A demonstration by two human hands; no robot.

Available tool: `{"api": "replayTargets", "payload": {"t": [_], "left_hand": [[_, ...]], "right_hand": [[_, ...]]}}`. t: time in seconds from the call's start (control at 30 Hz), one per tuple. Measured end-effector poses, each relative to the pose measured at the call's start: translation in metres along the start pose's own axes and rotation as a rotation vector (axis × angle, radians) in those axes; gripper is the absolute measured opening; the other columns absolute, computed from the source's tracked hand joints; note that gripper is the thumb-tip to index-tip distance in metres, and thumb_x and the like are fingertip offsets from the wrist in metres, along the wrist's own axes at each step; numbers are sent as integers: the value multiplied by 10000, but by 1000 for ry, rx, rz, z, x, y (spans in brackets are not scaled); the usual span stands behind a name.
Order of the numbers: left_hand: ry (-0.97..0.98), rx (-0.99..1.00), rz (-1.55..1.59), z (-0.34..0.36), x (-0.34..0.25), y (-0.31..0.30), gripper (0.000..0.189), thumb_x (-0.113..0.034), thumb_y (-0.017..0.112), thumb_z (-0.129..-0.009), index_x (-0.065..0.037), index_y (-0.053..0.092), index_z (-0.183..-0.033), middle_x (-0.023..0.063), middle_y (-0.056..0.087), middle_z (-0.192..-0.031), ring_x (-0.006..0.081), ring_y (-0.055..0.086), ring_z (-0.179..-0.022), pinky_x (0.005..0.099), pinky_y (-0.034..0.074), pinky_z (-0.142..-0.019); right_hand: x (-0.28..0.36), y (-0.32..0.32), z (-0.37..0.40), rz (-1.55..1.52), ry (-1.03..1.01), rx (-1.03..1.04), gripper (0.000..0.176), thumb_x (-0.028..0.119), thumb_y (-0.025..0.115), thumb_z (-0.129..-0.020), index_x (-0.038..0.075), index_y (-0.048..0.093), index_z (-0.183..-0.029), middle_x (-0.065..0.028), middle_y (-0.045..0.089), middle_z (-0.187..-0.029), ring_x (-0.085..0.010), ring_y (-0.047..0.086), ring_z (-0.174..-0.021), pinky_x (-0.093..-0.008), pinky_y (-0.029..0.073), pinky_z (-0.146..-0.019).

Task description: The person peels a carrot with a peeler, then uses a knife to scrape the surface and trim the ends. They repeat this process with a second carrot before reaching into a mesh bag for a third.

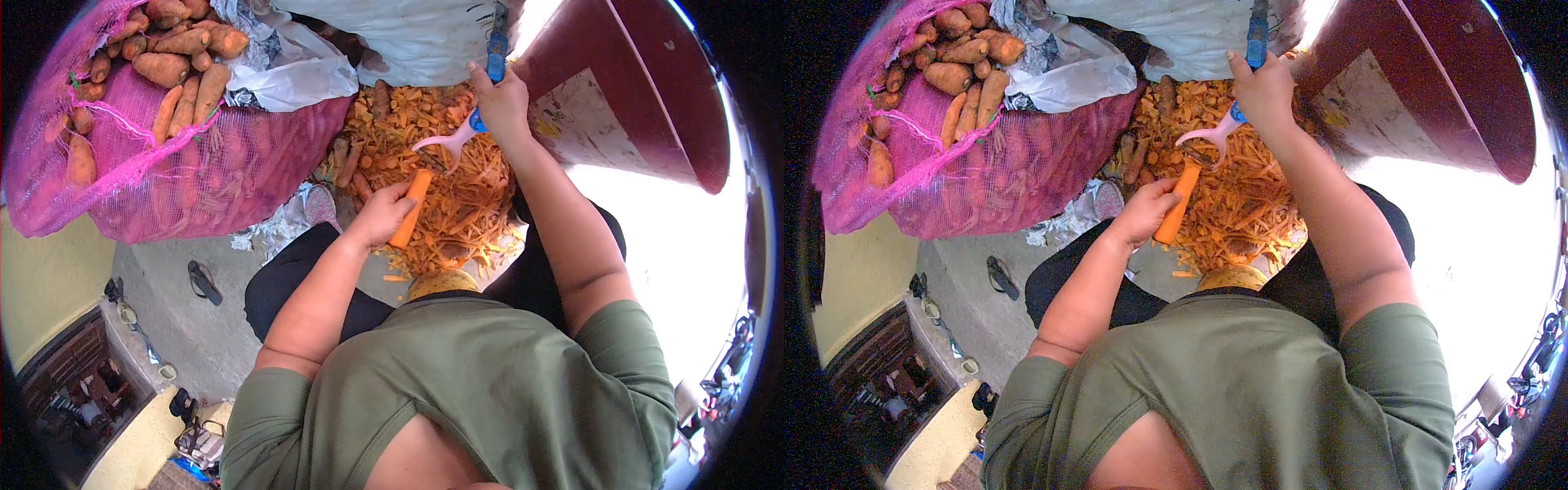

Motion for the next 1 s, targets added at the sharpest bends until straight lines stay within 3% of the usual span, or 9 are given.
{"api": "replayTargets", "payload": {"t": [0.17, 0.27, 0.4, 0.43, 0.5, 0.63, 0.73, 0.97, 1.0], "left_hand": [[70, 0, -120, -4, 3, -2, 335, -135, 519, -811, 45, 483, -1092, 63, 556, -916, 105, 512, -778, 237, 420, -687], [172, -46, -155, -4, 0, -1, 350, -123, 535, -790, 47, 486, -1092, 76, 573, -926, 109, 527, -805, 238, 420, -712], [209, -89, -228, 2, -7, 2, 360, -98, 565, -765, 50, 492, -1084, 93, 584, -945, 118, 541, -850, 237, 418, -752], [216, -74, -293, 2, -9, 2, 370, -95, 570, -763, 50, 485, -1092, 97, 580, -955, 125, 541, -859, 239, 418, -756], [231, -44, -420, 3, -13, 2, 391, -87, 580, -758, 49, 471, -1108, 105, 573, -973, 139, 543, -876, 242, 419, -764], [207, -5, -83, -1, -2, 1, 382, -132, 580, -782, 8, 453, -1114, 78, 548, -978, 134, 542, -851, 243, 430, -747], [45, 73, 303, -1, 0, 2, 345, -206, 544, -822, -23, 449, -1098, 53, 532, -964, 122, 539, -826, 248, 440, -731], [-48, 195, 756, -4, -2, 2, 361, -282, 465, -864, -63, 435, -1150, 55, 541, -939, 162, 567, -791, 291, 503, -651], [-74, 212, 804, -2, -4, 6, 358, -284, 455, -870, -68, 434, -1154, 58, 543, -936, 168, 569, -793, 297, 507, -651]], "right_hand": [[2, 15, 20, -100, 115, 102, 313, 306, 606, -763, -3, 558, -755, -111, 538, -516, -212, 563, -480, -339, 436, -476], [-4, 9, 13, 13, 3, 46, 233, 232, 604, -782, 17, 534, -724, -18, 478, -498, -102, 465, -433, -270, 370, -410], [-12, -2, -7, 49, -47, -62, 235, 236, 609, -775, 17, 542, -722, -29, 500, -512, -110, 467, -422, -270, 369, -400], [2, 1, 8, -3, 56, 55, 306, 306, 595, -759, 2, 566, -744, -138, 559, -546, -264, 575, -516, -371, 453, -528], [-7, 13, 21, 67, 6, 97, 330, 327, 592, -755, 1, 559, -719, -161, 561, -578, -299, 575, -555, -386, 455, -563], [-23, -9, -15, 258, -99, -163, 377, 358, 600, -746, -1, 557, -640, -158, 567, -584, -282, 582, -562, -382, 454, -554], [-18, -11, -19, -26, 132, -86, 368, 352, 597, -755, 0, 548, -656, -125, 573, -576, -225, 582, -529, -350, 450, -503], [23, 17, 62, -207, 226, 369, 319, 300, 601, -780, -8, 531, -741, -60, 520, -540, -135, 501, -451, -281, 403, -415], [22, 14, 58, -174, 220, 312, 320, 300, 601, -780, -10, 532, -744, -64, 524, -541, -136, 507, -456, -283, 407, -420]]}}
Point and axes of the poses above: each hand's wrist, its own z-axis away from the middle knuckle, its own y-axis out of the palm, x = y × z, the point moved 2 cm from there along -z, towards the middle knuckle
